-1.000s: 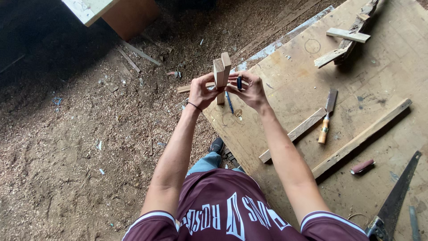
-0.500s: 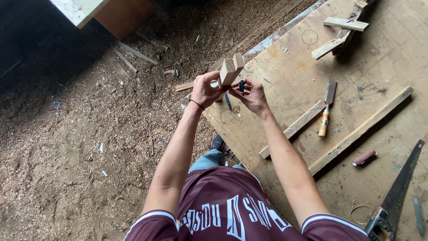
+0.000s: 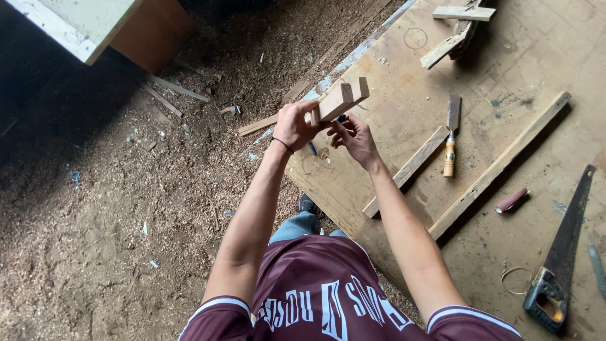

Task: The person aligns two wooden planks on a workbench, marks them with a pen, and then uses a chisel and hammer to carve a notch into one of the planks. The person repeatedly checks the fit of the two pieces together.

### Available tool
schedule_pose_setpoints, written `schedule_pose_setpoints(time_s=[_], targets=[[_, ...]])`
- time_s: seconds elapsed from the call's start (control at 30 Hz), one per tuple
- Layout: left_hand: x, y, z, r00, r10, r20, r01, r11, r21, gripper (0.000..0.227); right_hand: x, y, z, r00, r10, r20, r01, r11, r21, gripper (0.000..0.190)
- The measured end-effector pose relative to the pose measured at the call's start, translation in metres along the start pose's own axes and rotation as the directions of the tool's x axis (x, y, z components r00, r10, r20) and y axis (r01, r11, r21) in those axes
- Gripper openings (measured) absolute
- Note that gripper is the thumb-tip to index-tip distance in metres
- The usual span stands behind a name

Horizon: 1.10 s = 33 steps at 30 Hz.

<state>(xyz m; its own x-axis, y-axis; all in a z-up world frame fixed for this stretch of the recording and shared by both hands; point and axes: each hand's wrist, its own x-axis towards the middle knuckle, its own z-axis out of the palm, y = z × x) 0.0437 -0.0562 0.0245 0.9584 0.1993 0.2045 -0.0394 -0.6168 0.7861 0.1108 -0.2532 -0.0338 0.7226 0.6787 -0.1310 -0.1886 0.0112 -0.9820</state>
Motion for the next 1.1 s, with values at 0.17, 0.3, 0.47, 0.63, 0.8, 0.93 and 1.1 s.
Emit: schedule_pose_setpoints(time_s=[0.17,0.3,0.47,0.63,0.8,0.93,1.1], targets=[[0.01,0.007,0.009,0.995,0.063,0.08,-0.068,0.996,0.061,0.043,-0.007,0.009,-0.015,0.995,-0.011,-0.095,0.008,0.999,-0.035,0.03],[0.016,0.009,0.015,0.981,0.174,0.091,-0.181,0.981,0.069,0.038,-0.009,0.008,-0.027,0.986,-0.055,-0.157,0.026,0.983,-0.184,0.027],[0.022,0.015,0.018,0.972,0.128,0.197,-0.158,0.977,0.144,0.031,-0.016,0.005,-0.036,0.984,-0.081,-0.157,0.067,0.993,-0.093,0.029],[0.028,0.02,0.013,0.967,0.042,0.252,-0.095,0.974,0.204,0.032,-0.016,0.035,-0.045,0.949,0.069,-0.308,-0.14,0.967,-0.213,0.032],[0.033,0.026,0.004,0.964,0.005,0.267,-0.063,0.976,0.21,0.034,-0.017,0.068,-0.04,0.899,0.225,-0.376,-0.336,0.904,-0.263,0.026],[0.041,0.024,-0.004,0.966,-0.002,0.259,-0.063,0.967,0.246,0.032,-0.011,0.086,-0.035,0.895,0.261,-0.362,-0.395,0.841,-0.369,0.029],[0.048,0.017,-0.018,0.972,-0.089,0.219,0.042,0.976,0.212,0.038,-0.008,0.107,-0.038,0.893,0.249,-0.375,-0.423,0.749,-0.51,0.034]])
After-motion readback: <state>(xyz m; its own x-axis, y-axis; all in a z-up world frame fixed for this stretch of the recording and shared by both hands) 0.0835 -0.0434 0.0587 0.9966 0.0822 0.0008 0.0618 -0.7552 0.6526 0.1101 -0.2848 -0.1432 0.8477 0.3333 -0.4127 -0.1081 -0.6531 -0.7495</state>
